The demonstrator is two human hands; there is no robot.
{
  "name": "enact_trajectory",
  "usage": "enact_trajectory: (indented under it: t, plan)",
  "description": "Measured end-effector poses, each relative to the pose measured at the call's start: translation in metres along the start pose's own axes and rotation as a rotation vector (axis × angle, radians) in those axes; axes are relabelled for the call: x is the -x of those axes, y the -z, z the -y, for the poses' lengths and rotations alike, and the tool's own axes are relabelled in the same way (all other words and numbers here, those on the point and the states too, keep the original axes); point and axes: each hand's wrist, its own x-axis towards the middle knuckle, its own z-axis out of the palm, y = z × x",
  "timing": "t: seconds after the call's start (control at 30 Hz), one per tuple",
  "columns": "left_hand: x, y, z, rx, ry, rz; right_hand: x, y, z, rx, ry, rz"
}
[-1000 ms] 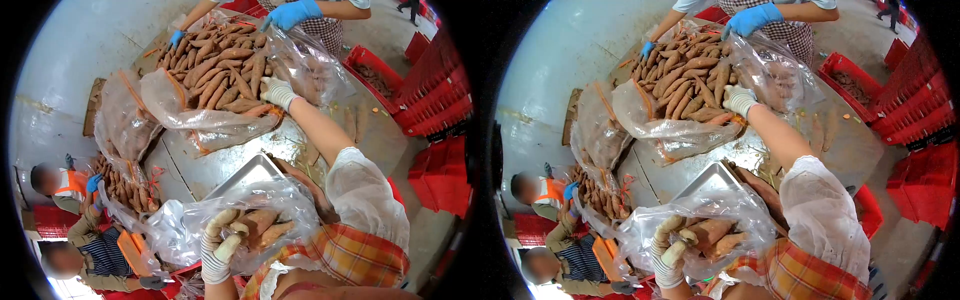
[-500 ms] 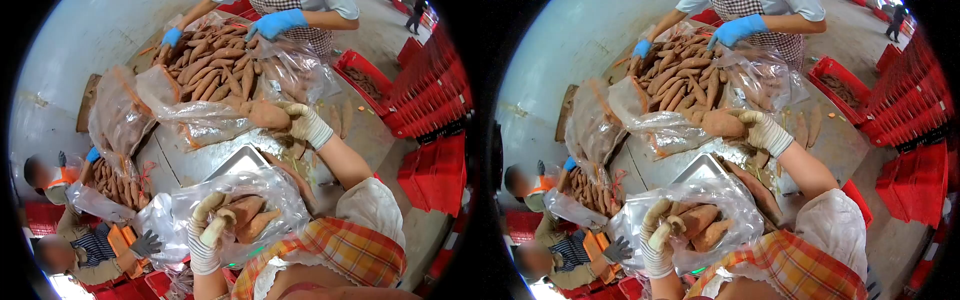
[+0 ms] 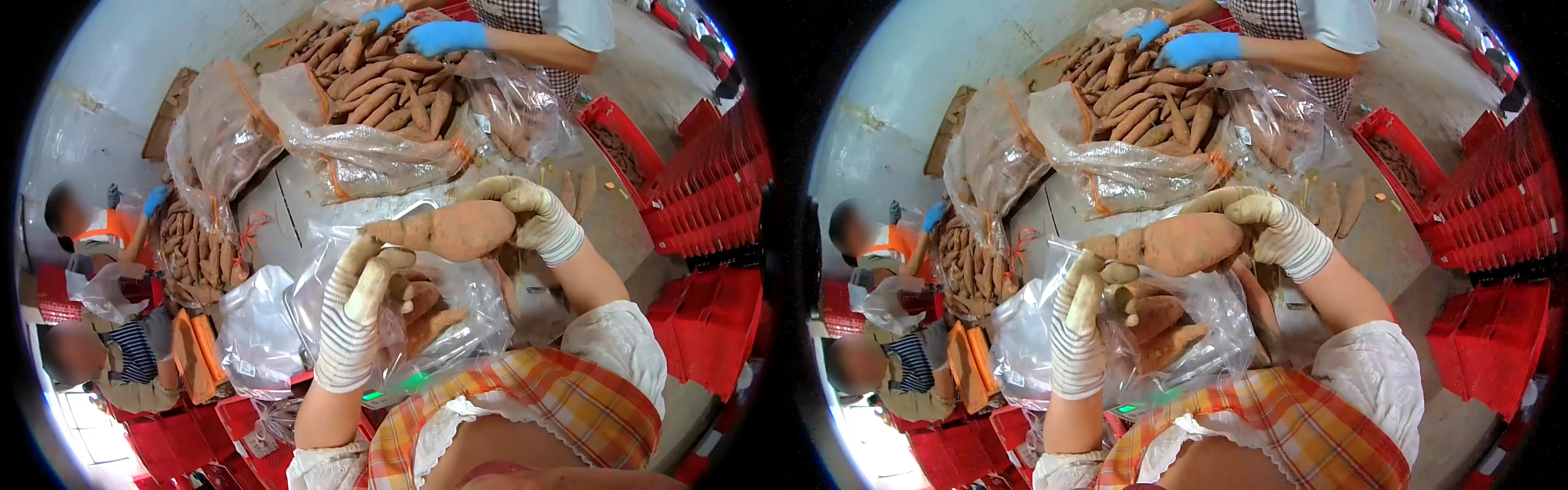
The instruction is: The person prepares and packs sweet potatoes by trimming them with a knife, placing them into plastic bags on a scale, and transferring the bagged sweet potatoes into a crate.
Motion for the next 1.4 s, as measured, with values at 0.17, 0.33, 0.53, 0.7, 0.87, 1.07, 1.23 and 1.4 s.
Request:
enact_trajectory:
  t: [0.17, 0.33, 0.53, 0.7, 0.87, 1.07, 1.23, 1.4]
  plan:
    - [-0.01, -0.009, 0.003, -0.059, 0.135, 0.011, 0.018, -0.021, -0.005, 0.141, -0.018, 0.021]
    - [-0.012, -0.014, 0.013, -0.117, 0.261, 0.111, 0.046, -0.023, 0.012, 0.475, -0.05, -0.197]
    - [-0.008, 0.0, 0.024, -0.388, 0.104, 0.061, 0.167, 0.061, 0.054, 0.608, 0.082, -0.858]
    - [-0.01, 0.015, 0.03, -0.276, 0.081, 0.123, 0.294, 0.116, 0.05, 1.166, -0.869, -1.192]
    - [-0.009, 0.016, 0.028, -0.272, 0.048, 0.04, 0.309, 0.12, 0.015, 1.341, -0.866, -1.359]
    - [-0.01, 0.037, 0.022, -0.233, -0.004, 0.004, 0.147, 0.11, 0.022, 1.343, -0.201, -0.783]
    - [-0.012, 0.025, 0.012, -0.179, 0.026, -0.078, -0.049, 0.079, 0.024, 1.54, 0.095, -0.299]
    - [-0.014, 0.028, 0.01, -0.234, 0.067, -0.08, -0.223, 0.063, -0.005, 1.879, 0.216, -0.182]
